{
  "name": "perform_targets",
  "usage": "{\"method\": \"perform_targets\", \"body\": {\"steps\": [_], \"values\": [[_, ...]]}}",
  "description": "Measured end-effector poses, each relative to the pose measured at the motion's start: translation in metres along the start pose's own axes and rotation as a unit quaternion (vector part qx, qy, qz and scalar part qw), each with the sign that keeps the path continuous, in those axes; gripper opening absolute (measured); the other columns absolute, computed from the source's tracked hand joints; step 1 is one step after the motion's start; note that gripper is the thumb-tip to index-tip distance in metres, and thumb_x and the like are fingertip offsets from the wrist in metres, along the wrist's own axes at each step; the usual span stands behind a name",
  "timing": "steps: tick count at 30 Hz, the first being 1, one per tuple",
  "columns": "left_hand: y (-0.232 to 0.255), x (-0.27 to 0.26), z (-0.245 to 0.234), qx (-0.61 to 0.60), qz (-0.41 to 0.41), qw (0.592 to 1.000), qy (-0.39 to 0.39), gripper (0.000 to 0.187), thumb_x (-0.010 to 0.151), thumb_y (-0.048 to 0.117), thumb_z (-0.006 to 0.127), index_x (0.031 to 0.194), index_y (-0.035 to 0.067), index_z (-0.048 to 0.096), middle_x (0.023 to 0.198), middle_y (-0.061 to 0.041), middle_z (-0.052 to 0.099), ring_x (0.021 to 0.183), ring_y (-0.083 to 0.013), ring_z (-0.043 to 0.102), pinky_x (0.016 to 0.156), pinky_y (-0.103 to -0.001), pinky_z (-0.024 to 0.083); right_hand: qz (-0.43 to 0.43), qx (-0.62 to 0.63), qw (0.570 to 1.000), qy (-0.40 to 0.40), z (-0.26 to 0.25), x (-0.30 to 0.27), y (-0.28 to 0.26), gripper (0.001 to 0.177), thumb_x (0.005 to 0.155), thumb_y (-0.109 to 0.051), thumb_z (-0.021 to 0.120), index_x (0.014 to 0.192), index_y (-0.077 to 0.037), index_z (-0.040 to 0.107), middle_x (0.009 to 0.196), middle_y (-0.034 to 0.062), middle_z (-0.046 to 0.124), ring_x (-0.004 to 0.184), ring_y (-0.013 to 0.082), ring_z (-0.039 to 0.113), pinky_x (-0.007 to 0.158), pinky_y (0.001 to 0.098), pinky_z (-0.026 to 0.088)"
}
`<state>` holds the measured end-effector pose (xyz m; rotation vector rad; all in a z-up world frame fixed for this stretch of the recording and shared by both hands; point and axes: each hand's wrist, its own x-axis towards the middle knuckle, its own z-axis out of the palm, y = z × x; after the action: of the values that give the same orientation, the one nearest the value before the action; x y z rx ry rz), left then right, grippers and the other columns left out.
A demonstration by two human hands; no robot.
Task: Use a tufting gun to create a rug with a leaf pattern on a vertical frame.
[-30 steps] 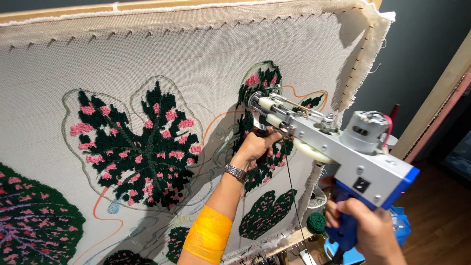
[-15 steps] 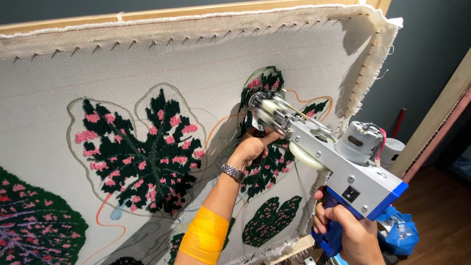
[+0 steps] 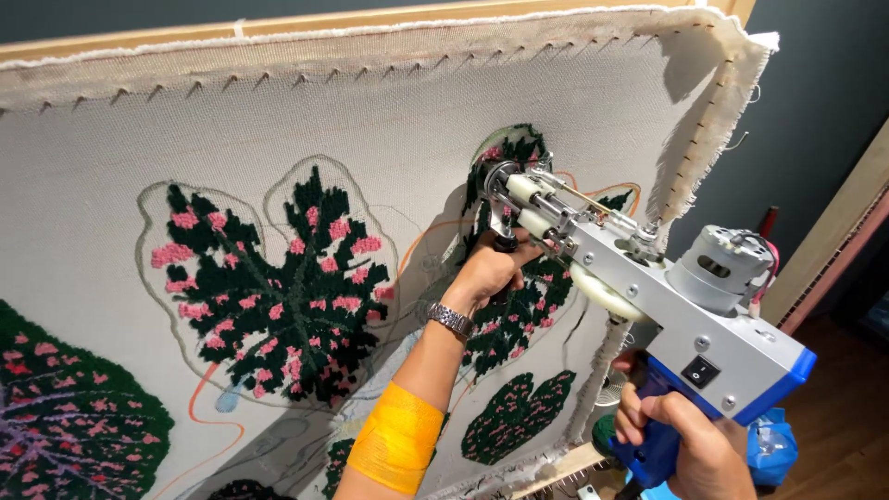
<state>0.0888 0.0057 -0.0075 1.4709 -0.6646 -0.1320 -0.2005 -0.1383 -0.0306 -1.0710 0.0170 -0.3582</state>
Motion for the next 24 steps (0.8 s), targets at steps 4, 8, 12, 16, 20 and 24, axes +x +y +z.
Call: {"method": "perform_targets", "body": {"steps": [4, 8, 12, 16, 20, 24], "values": [[0.016, -0.021, 0.015, -0.08, -0.019, 0.994, -0.066, 0.023, 0.088, 0.02, 0.076, 0.101, 0.004, 0.064, 0.083, 0.001, 0.065, 0.051, -0.0123, 0.061, 0.047, -0.029, 0.047, -0.005, -0.006, 1.0, -0.026, -0.043, -0.007, -0.002, 0.049, 0.078, -0.011, 0.057, 0.121, 0.014, 0.053, 0.072, 0.0147, 0.05, 0.06, 0.0239, 0.049, 0.06, 0.0409, 0.044], [0.026, -0.039, 0.034, -0.083, -0.012, 0.989, -0.122, 0.019, 0.094, 0.018, 0.073, 0.104, 0.002, 0.069, 0.093, -0.003, 0.072, 0.055, -0.0104, 0.06, 0.05, -0.027, 0.049, -0.03, 0.02, 0.999, -0.033, -0.089, -0.023, -0.01, 0.059, 0.078, -0.009, 0.059, 0.131, 0.017, 0.05, 0.077, 0.0184, 0.051, 0.063, 0.0254, 0.049, 0.061, 0.042, 0.044], [0.028, -0.048, 0.052, -0.155, -0.004, 0.968, -0.198, 0.02, 0.099, 0.022, 0.07, 0.101, 0.002, 0.068, 0.104, -0.006, 0.078, 0.052, -0.0096, 0.056, 0.049, -0.026, 0.048, -0.01, 0.027, 0.999, -0.017, -0.124, -0.033, -0.023, 0.066, 0.078, -0.009, 0.057, 0.138, 0.014, 0.045, 0.078, 0.0175, 0.049, 0.065, 0.0262, 0.047, 0.061, 0.0448, 0.045], [0.04, -0.067, 0.069, -0.101, -0.02, 0.981, -0.166, 0.02, 0.098, 0.022, 0.07, 0.104, 0.003, 0.074, 0.1, -0.003, 0.079, 0.055, -0.0064, 0.055, 0.05, -0.022, 0.046, 0.007, 0.003, 1.0, 0.03, -0.149, -0.037, -0.031, 0.07, 0.078, -0.013, 0.055, 0.142, 0.015, 0.045, 0.079, 0.0149, 0.047, 0.065, 0.025, 0.046, 0.059, 0.0438, 0.044], [0.037, -0.093, 0.075, -0.066, -0.021, 0.988, -0.135, 0.02, 0.098, 0.024, 0.071, 0.101, 0.004, 0.075, 0.097, -0.001, 0.078, 0.052, -0.0061, 0.053, 0.048, -0.022, 0.045, 0.022, 0.039, 0.998, -0.054, -0.156, -0.041, -0.038, 0.069, 0.08, -0.012, 0.059, 0.14, 0.017, 0.042, 0.077, 0.0171, 0.049, 0.063, 0.0281, 0.049, 0.059, 0.0477, 0.047], [0.01, -0.122, 0.07, -0.108, -0.092, 0.989, -0.044, 0.014, 0.095, 0.021, 0.07, 0.105, 0.013, 0.065, 0.097, 0.001, 0.08, 0.048, -0.0063, 0.049, 0.045, -0.024, 0.043, 0.077, -0.024, 0.996, -0.037, -0.169, -0.029, -0.028, 0.07, 0.08, -0.016, 0.066, 0.137, 0.018, 0.044, 0.073, 0.0177, 0.047, 0.061, 0.0268, 0.045, 0.056, 0.0468, 0.042]]}}
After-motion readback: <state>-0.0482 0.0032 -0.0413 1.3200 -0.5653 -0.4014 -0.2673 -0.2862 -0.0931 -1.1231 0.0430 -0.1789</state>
